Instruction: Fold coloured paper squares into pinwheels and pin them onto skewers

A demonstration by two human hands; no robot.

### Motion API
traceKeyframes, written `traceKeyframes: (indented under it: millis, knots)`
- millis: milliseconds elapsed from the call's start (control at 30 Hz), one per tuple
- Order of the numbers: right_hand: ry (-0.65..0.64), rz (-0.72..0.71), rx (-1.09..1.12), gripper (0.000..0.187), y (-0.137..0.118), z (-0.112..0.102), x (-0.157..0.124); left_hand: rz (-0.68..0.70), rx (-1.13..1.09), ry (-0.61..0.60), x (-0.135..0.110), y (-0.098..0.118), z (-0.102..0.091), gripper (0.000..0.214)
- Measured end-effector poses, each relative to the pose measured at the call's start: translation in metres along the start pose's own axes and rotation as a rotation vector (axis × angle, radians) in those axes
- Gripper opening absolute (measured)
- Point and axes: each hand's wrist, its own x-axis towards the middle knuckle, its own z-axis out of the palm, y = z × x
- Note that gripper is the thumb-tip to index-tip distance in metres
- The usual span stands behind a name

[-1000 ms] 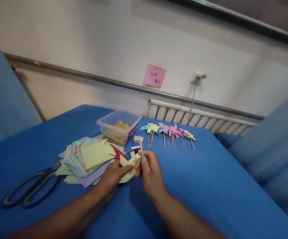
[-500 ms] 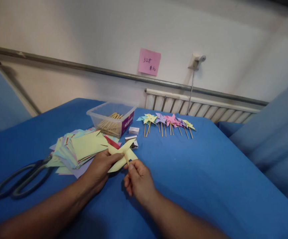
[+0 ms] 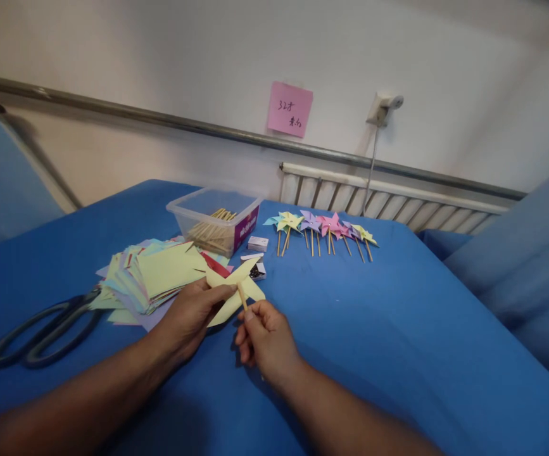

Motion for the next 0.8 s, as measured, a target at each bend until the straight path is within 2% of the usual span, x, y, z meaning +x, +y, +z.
traceKeyframes:
  millis: [233, 800]
  knots:
    - [0.003, 0.004, 0.021, 0.042, 0.0020, -0.0016, 0.0017, -0.002, 0.007, -0.029, -0.0013, -0.0008, -0.0007, 0.015]
    - [0.033, -0.026, -0.007, 0.044, 0.0059, -0.0032, 0.0015, 0.009, 0.033, 0.000, -0.0012, 0.0025, -0.0001, 0.016]
